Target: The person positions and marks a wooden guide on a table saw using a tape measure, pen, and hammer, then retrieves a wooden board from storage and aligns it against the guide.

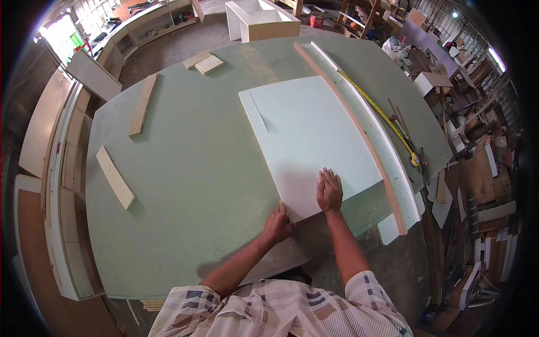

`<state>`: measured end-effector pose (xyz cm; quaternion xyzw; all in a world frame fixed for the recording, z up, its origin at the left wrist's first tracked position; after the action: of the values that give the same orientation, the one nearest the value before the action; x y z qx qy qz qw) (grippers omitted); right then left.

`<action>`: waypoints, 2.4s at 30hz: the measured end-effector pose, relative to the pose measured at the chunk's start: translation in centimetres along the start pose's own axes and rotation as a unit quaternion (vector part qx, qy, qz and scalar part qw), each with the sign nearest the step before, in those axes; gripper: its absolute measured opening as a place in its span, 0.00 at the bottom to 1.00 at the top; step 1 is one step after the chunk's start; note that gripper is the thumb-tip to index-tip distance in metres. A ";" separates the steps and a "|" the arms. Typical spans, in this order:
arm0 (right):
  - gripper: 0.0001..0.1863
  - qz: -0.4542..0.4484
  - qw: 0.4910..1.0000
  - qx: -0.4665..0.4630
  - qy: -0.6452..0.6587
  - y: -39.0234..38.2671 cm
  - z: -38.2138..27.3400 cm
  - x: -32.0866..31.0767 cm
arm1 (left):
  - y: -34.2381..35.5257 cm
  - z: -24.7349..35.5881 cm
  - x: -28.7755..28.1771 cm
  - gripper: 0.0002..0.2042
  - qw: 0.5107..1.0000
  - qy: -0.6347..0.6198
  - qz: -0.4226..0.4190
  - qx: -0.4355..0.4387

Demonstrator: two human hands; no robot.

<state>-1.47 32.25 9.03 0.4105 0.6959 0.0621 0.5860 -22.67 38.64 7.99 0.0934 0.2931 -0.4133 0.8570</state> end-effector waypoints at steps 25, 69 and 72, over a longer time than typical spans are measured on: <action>0.19 0.021 1.000 -0.014 -0.002 14.5 -0.8 13.4 | 17.0 -4.6 -9.3 0.42 0.999 0.042 -0.011 0.006; 0.21 0.020 1.000 -0.013 -0.001 24.4 -1.9 22.7 | 27.8 -6.6 -16.0 0.27 0.989 0.140 0.019 -0.033; 0.21 0.021 1.000 -0.012 0.000 24.8 -1.8 23.0 | 28.3 -6.9 -15.9 0.26 0.991 0.127 0.016 -0.048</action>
<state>9.91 63.99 6.05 0.4174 0.6867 0.0828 0.5893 -11.79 69.93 9.26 0.1084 0.4178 -0.3697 0.8228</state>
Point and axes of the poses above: each hand's wrist, its own y-axis towards the middle knuckle, its own x-axis out of the palm, z = x × y, the point moved 3 cm from there along y, towards the middle knuckle, and after that the axes turned 7 degrees about z, right-handed, at the moved point
